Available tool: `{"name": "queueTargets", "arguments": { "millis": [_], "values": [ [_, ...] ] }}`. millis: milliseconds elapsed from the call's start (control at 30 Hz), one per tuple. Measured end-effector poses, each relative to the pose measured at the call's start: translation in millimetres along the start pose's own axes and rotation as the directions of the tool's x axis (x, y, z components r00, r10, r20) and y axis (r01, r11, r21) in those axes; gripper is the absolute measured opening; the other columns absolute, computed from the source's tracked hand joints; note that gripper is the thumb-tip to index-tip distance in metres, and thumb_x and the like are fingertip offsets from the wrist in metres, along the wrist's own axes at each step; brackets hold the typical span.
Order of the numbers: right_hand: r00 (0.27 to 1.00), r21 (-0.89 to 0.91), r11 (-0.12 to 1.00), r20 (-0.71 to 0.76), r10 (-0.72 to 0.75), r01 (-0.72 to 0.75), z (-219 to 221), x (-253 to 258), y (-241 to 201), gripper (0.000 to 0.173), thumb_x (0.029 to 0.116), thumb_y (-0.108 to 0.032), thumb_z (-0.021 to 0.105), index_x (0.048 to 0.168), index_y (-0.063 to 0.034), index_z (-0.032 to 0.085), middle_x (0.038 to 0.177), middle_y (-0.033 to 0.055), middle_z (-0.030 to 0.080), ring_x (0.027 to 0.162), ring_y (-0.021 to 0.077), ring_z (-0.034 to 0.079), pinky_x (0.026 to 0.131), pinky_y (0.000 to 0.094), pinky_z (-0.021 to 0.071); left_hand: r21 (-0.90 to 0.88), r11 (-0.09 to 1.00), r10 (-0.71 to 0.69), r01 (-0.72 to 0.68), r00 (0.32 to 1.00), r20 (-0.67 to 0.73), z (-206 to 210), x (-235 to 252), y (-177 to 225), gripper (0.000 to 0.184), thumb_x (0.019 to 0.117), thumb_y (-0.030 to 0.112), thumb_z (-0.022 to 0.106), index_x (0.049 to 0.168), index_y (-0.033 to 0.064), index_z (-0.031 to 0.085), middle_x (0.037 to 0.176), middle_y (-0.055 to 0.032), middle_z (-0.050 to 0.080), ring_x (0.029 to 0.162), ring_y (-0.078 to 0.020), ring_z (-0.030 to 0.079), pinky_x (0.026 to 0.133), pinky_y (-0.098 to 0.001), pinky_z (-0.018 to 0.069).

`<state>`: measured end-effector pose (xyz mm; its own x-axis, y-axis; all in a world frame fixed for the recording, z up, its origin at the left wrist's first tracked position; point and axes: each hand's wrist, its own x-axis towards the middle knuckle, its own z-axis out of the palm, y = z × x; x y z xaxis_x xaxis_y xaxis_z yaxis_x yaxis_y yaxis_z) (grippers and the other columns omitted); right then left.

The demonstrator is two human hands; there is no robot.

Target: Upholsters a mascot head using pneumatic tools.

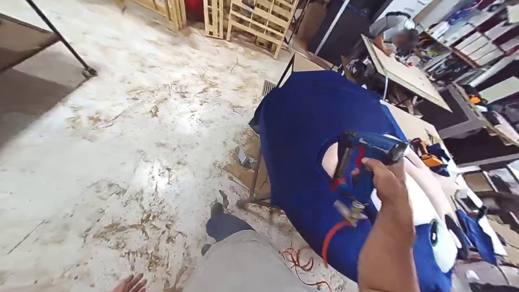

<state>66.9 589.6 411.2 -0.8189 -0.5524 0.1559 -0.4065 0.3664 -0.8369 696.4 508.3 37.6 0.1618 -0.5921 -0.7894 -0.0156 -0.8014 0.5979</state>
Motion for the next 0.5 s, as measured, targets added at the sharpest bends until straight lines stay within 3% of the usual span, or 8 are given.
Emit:
{"name": "queueTargets", "arguments": {
  "millis": [33, 67, 100, 133, 200, 300, 400, 500],
  "values": [
    [0.999, -0.294, 0.956, -0.04, 0.011, -0.023, 6, 18, -7, 0.066, 0.0904, -0.024, 0.064, 0.146, -0.0036, 0.036, 0.106, 0.0091, 0.065, 0.071, 0.0165, 0.069, 0.061, 0.0371, 0.0625, 0.016, 1.0, 0.015, -0.015, 0.999, 0.031, 18, 25, 28, 0.053, 0.1101, 0.037, 0.03, 0.147, 0.0, 0.041, 0.13, -0.0168, 0.061, 0.1, -0.0209, 0.067, 0.086, -0.0422, 0.0559],
    [0.995, -0.512, 0.855, -0.086, 0.046, -0.084, 20, 35, -12, 0.072, 0.09, -0.03, 0.066, 0.149, -0.0036, 0.034, 0.113, 0.0173, 0.066, 0.083, 0.0269, 0.071, 0.071, 0.0494, 0.0599, 0.02, 0.999, 0.037, -0.038, 0.998, 0.056, 38, 49, 57, 0.051, 0.1106, 0.036, 0.03, 0.145, 0.0003, 0.043, 0.125, -0.0158, 0.063, 0.096, -0.0203, 0.068, 0.083, -0.0415, 0.0568],
    [0.99, -0.626, 0.768, -0.12, 0.074, -0.133, 40, 53, -13, 0.073, 0.0904, -0.032, 0.067, 0.149, -0.0015, 0.034, 0.119, 0.0256, 0.064, 0.098, 0.0393, 0.069, 0.081, 0.0615, 0.0538, 0.013, 0.998, 0.063, -0.064, 0.995, 0.072, 65, 68, 87, 0.049, 0.1107, 0.035, 0.031, 0.142, 0.0008, 0.046, 0.121, -0.0144, 0.066, 0.092, -0.0197, 0.069, 0.08, -0.0407, 0.0574],
    [0.988, -0.694, 0.704, -0.137, 0.076, -0.151, 60, 73, -4, 0.071, 0.0901, -0.033, 0.068, 0.146, 0.0004, 0.039, 0.123, 0.0297, 0.062, 0.104, 0.0459, 0.066, 0.084, 0.067, 0.0503, 0.002, 0.997, 0.08, -0.08, 0.993, 0.093, 94, 82, 119, 0.047, 0.1105, 0.035, 0.032, 0.139, 0.0017, 0.049, 0.118, -0.013, 0.068, 0.091, -0.0197, 0.07, 0.079, -0.0402, 0.0577],
    [0.987, -0.759, 0.631, -0.117, 0.112, -0.162, 99, 111, 34, 0.065, 0.0915, -0.035, 0.067, 0.142, 0.0006, 0.045, 0.135, 0.0312, 0.054, 0.11, 0.0483, 0.063, 0.087, 0.0663, 0.0509, 0.004, 0.995, 0.095, -0.098, 0.978, 0.185, 152, 97, 182, 0.046, 0.1107, 0.035, 0.033, 0.137, 0.0029, 0.052, 0.117, -0.0123, 0.07, 0.093, -0.0209, 0.071, 0.08, -0.0404, 0.0582],
    [0.982, -0.76, 0.628, -0.068, 0.178, -0.167, 160, 153, 78, 0.063, 0.0921, -0.033, 0.067, 0.143, -0.0016, 0.049, 0.145, 0.0305, 0.048, 0.119, 0.0495, 0.059, 0.091, 0.0653, 0.0512, 0.063, 0.981, 0.146, -0.183, 0.914, 0.378, 247, 105, 275, 0.044, 0.1115, 0.032, 0.034, 0.138, 0.002, 0.051, 0.117, -0.0147, 0.071, 0.095, -0.0244, 0.073, 0.081, -0.042, 0.0601],
    [0.972, -0.776, 0.587, -0.158, 0.175, -0.232, 216, 146, 94, 0.065, 0.0954, -0.036, 0.059, 0.152, -0.007, 0.045, 0.158, 0.0217, 0.04, 0.129, 0.0472, 0.054, 0.094, 0.0637, 0.0492, 0.125, 0.976, 0.072, -0.178, 0.805, 0.589, 335, 103, 335, 0.045, 0.1114, 0.032, 0.031, 0.138, 0.0035, 0.053, 0.118, -0.0137, 0.071, 0.098, -0.0252, 0.072, 0.085, -0.0437, 0.0596],
    [0.954, -0.761, 0.58, -0.271, 0.126, -0.292, 239, 143, 97, 0.06, 0.0954, -0.033, 0.057, 0.15, -0.0096, 0.048, 0.159, 0.0161, 0.042, 0.131, 0.044, 0.053, 0.094, 0.0624, 0.0493, 0.156, 0.988, -0.119, -0.002, 0.635, 0.763, 424, 112, 362, 0.052, 0.1113, 0.04, 0.024, 0.14, 0.0067, 0.052, 0.118, -0.012, 0.07, 0.1, -0.0254, 0.071, 0.086, -0.0439, 0.0592]
  ]
}}
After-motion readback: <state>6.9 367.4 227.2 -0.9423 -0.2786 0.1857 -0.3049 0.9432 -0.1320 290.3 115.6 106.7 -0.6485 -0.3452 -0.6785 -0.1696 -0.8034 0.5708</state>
